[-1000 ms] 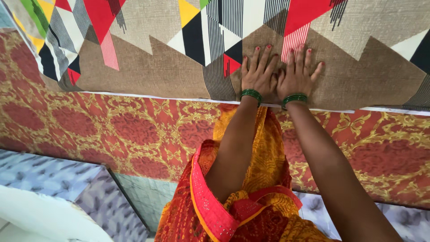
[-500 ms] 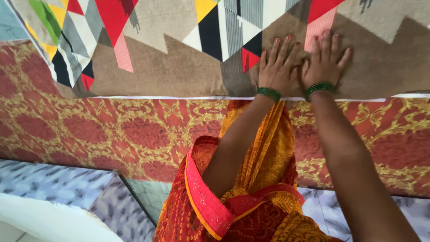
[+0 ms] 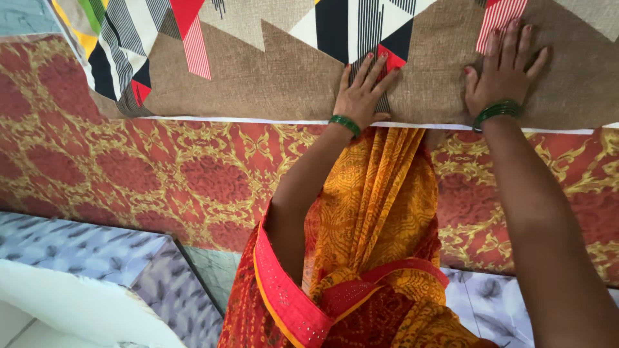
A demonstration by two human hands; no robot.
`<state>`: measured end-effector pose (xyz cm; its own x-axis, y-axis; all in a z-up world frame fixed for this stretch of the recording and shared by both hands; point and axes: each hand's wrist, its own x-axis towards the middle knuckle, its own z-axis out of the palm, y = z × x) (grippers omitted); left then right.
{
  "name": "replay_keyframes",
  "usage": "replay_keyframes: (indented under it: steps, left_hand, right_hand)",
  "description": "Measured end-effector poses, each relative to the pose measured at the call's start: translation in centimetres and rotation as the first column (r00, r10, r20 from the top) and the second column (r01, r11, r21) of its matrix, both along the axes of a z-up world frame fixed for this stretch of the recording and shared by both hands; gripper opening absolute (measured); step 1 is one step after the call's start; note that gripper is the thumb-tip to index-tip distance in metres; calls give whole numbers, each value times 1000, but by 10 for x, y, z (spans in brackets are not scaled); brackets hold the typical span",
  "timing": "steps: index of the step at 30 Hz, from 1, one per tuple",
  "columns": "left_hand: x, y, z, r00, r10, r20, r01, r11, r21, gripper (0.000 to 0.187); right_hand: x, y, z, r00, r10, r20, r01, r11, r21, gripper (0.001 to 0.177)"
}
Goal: The person spreads a patterned bedsheet over a mattress, smoothing it out by hand, and then folds white pillows.
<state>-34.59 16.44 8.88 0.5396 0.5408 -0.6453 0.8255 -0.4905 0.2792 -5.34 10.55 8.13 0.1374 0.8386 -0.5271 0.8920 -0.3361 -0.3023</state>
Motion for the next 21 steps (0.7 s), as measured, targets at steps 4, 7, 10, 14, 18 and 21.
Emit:
replay_keyframes:
  steps: [4,7,10,14,18,21]
  left_hand:
    - [0,6,10,998,-33,-53,30,998,-63,119]
    - [2,3,13,999,-23,-42,20,998,-64,120]
    - [3,1,9,999,-9,-46,8,1000,-26,118]
    - [4,-6,-1,1000,1,-26,0,1000,22,112]
    - [6,-6,3,997,-2,-78,2,1000,5,111]
    - [5,-5,7,998,-3,-68,3,1000,11,110]
  right_hand:
    - [7,-1,4,953,297,64,-292,953,-83,105]
    - [6,-14,2,858,495,137,-470,864,-181,115]
    - [-3,-12,-5,828,514,224,-456,850,-266,112]
    - [-7,-21,-9,808,512,292,-430,851,-301,112]
    - [-10,-26,-19,847,465,256,-379,868,-321,113]
    - [-18,-31,-26,716,661,224,-634,751,-187,105]
